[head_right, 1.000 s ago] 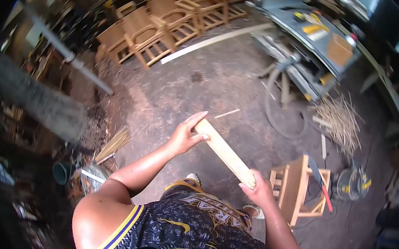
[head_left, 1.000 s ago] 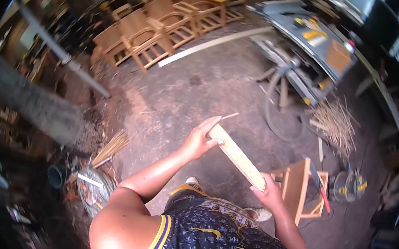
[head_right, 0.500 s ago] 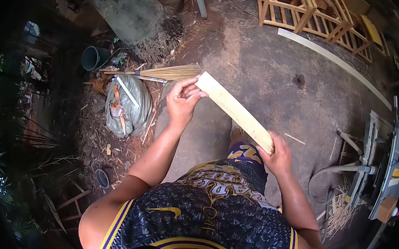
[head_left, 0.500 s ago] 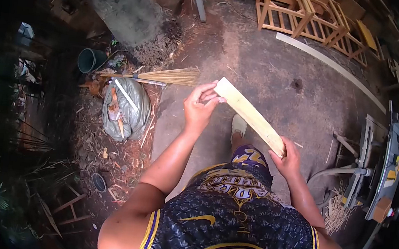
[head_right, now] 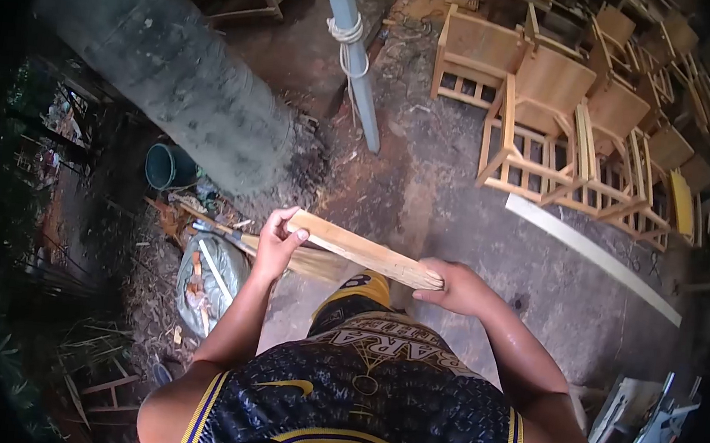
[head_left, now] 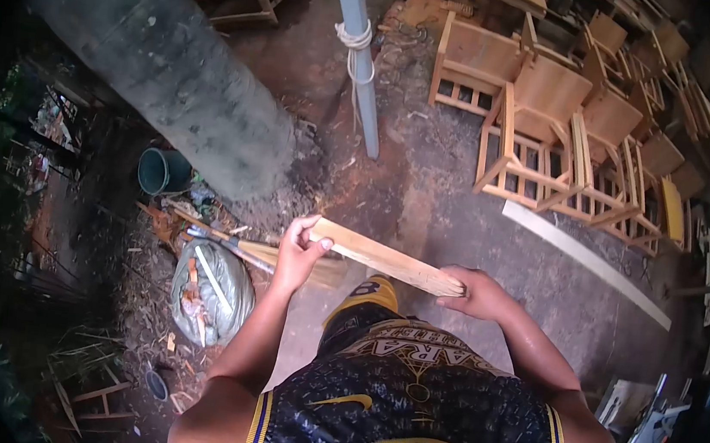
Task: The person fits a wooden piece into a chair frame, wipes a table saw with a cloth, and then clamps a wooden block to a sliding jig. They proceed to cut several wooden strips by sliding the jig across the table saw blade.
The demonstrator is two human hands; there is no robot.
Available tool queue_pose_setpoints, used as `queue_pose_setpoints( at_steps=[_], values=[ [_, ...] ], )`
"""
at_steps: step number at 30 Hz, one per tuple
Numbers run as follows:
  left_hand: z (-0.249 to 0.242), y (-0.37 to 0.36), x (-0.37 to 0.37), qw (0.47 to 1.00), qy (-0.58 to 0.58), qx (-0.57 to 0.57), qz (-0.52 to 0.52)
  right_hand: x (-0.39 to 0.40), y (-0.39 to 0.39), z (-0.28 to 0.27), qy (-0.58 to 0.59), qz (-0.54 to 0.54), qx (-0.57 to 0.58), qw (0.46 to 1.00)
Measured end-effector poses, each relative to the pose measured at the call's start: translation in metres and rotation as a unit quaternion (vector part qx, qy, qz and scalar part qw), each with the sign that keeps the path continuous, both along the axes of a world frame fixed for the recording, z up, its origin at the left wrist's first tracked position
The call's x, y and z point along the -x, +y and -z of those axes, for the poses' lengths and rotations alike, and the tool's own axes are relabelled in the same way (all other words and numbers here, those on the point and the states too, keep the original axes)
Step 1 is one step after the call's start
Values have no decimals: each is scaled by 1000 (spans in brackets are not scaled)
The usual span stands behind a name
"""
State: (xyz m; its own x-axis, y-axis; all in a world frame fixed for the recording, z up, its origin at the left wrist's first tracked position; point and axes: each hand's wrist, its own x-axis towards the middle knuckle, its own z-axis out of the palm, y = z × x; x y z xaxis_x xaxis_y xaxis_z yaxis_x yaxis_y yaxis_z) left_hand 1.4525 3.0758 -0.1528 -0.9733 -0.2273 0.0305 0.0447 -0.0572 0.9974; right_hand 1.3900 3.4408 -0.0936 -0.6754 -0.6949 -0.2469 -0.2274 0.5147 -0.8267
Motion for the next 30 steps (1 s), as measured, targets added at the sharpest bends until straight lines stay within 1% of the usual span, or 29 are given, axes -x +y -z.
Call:
queue_pose_setpoints(
  at_steps=[2, 3, 4, 5, 6, 7, 8, 9, 10, 11, 12, 13, 14, 15, 16, 17, 18, 19, 20, 22, 23, 24, 26, 27, 28, 29, 30],
  values=[
    [0, 11, 77, 1000, 28, -5, -1, 85, 2, 6, -10, -40, -14, 999],
    [12, 13, 118, 1000, -17, -15, 21, 126, 6, 11, -11, -44, -32, 998],
    [25, 22, 167, 997, 8, -55, 46, 162, 14, 23, -9, -44, -34, 998],
    [17, 30, 218, 997, -27, 25, 72, 190, 24, 34, 13, 6, -43, 999],
    [54, 40, 276, 996, 22, -7, 87, 228, 28, 38, 50, 56, -52, 996],
    [34, 58, 332, 992, 21, 2, 124, 267, 28, 34, 61, 56, -54, 995],
    [16, 76, 387, 987, 32, 11, 159, 289, 31, 30, 33, 104, -61, 992],
    [6, 92, 440, 976, 26, 17, 215, 301, 35, 27, 4, 153, -68, 986],
    [-10, 111, 493, 962, 27, -7, 272, 322, 39, 29, 5, 153, -65, 986],
    [-30, 129, 545, 951, 92, 89, 283, 344, 44, 38, -13, 233, -39, 972],
    [-42, 144, 600, 924, 86, 124, 350, 362, 47, 47, -35, 310, -14, 950],
    [-53, 160, 649, 905, 118, 142, 383, 383, 51, 58, -16, 340, -6, 940],
    [-73, 168, 692, 886, 117, 199, 402, 413, 54, 67, 3, 367, 2, 930],
    [-70, 179, 742, 868, 123, 222, 428, 447, 40, 57, 15, 396, -2, 918],
    [-67, 184, 787, 849, 125, 245, 452, 484, 36, 75, 12, 421, 34, 906],
    [-57, 180, 826, 852, 123, 250, 443, 522, 37, 90, -28, 441, 32, 897],
    [-51, 174, 865, 853, 85, 263, 443, 563, 23, 90, -69, 457, 31, 886],
    [-45, 165, 905, 853, 49, 276, 441, 606, 9, 96, -56, 443, 62, 893],
    [-30, 148, 938, 859, 42, 280, 426, 653, 9, 123, -77, 413, 22, 907],
    [1, 95, 992, 908, 20, 286, 304, 748, -11, 152, -19, 339, 10, 941],
    [11, 61, 1010, 929, -7, 266, 257, 798, -23, 158, 2, 260, -60, 964],
    [14, 22, 1019, 946, -35, 245, 210, 839, -53, 116, -74, 212, -85, 971],
    [13, -62, 1029, 952, -50, 245, 177, 913, -104, 70, -17, 77, -95, 992],
    [10, -100, 1029, 956, -62, 245, 150, 945, -126, 72, 44, 26, -92, 994],
    [10, -133, 1026, 959, -73, 244, 124, 980, -148, 85, 45, -38, -41, 997],
    [10, -162, 1021, 963, -74, 239, 100, 1010, -178, 77, 27, -74, -62, 995],
    [9, -188, 1017, 969, -111, 211, 66, 1037, -211, 72, 9, -108, -84, 991]
  ],
)
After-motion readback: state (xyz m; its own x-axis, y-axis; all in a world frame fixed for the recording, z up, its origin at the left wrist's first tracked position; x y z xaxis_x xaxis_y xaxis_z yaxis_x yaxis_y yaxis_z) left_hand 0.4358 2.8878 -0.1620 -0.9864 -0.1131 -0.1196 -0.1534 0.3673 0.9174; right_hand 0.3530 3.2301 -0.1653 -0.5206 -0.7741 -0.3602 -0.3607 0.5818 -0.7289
